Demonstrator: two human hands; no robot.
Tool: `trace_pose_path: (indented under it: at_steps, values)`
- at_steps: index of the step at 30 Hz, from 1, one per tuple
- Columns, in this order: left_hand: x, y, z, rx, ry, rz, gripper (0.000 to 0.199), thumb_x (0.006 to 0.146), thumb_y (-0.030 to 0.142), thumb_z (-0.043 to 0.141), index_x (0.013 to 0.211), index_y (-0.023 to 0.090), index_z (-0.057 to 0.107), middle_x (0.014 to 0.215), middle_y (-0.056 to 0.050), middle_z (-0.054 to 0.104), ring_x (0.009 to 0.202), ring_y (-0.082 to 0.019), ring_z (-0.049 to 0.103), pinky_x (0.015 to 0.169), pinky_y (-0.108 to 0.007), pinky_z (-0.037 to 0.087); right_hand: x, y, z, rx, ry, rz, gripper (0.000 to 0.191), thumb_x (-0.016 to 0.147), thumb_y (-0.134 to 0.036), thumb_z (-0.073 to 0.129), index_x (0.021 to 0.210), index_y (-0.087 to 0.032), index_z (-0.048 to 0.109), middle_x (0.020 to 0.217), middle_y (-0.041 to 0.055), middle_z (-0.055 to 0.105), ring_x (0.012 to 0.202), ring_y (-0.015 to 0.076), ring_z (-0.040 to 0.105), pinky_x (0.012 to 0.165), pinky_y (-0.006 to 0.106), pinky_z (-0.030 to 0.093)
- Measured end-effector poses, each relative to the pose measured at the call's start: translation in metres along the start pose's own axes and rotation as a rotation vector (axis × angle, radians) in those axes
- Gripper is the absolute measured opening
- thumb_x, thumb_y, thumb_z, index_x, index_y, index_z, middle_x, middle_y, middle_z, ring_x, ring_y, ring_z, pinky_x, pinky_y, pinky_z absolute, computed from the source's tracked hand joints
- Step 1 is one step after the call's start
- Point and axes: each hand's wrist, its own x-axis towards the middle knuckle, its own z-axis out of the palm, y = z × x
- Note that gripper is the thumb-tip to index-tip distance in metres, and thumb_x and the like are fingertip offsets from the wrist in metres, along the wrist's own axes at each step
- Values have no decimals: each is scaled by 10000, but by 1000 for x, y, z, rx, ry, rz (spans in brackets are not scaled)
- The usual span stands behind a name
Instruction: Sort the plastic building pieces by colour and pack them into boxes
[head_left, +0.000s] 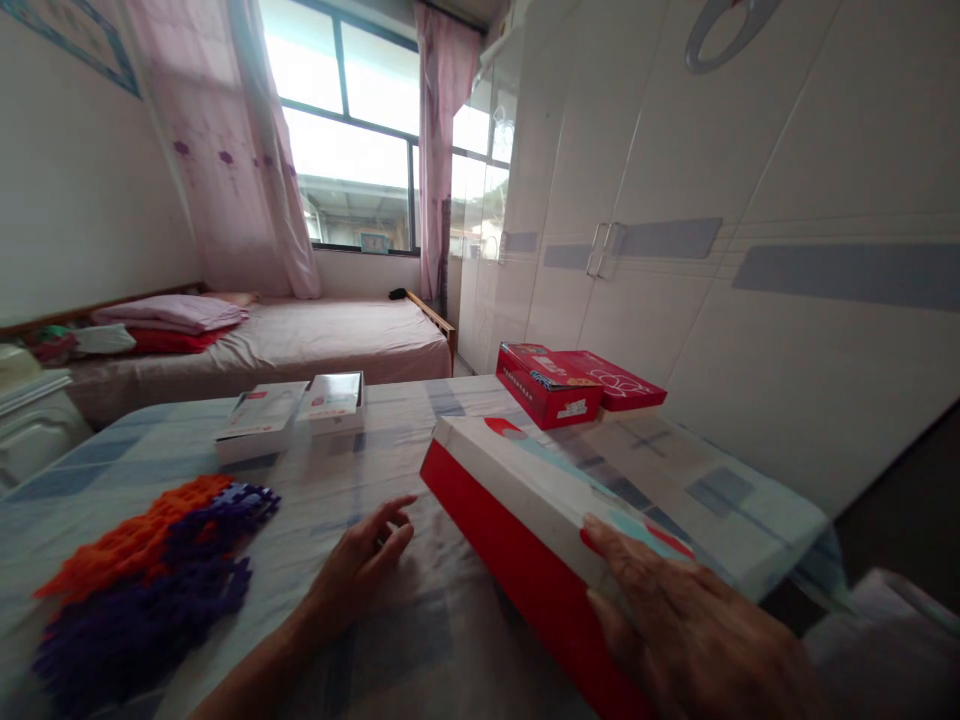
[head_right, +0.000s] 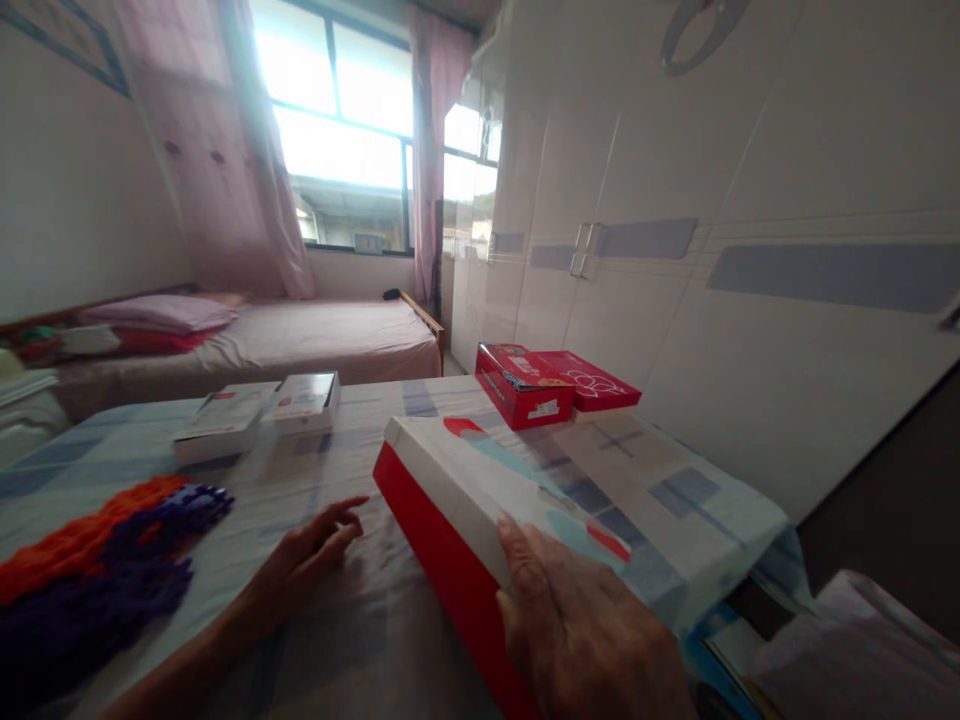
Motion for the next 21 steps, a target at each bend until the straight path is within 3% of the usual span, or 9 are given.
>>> trace_pose_path:
  at_steps: [2,5,12,17,21]
  values:
    - [-1,4,-1,-66,12,-2,505,866,434,398,1308,193,426,949,-47,619,638,-113,560,595,-235,464,10,-3,-5,53,9,27,564,839,-352,475,1382,-273,341,1175,37,620,914,210,658,763,338,532]
    - [-1,7,-1,-113,31,-33,536,884,435,360,1360,188,351,1057,-76,596,697,-126,581,608,-245,474,14,9,-12,130,-22,196,513,847,-402,450,1344,-290,398,1185,56,614,843,213,674,697,324,540]
    - [1,5,1,-126,46,-67,543,876,450,358,1356,197,359,1139,-86,579,775,-151,603,625,-258,488,9,76,-11,129,-68,609,419,828,-553,381,1094,-321,607,1027,53,688,826,257,672,642,359,524]
    - [1,6,0,-102,34,-70,537,888,444,330,1362,192,345,1118,-71,590,764,-141,605,628,-246,474,-32,148,8,82,-76,929,414,820,-556,372,912,-278,664,787,79,711,663,299,663,509,390,480]
    - [1,5,0,-86,29,-76,542,893,440,315,1372,186,326,1134,-69,580,771,-140,604,646,-247,465,-86,198,45,394,-153,1272,360,764,-529,465,721,-219,644,690,122,693,647,306,662,532,388,488]
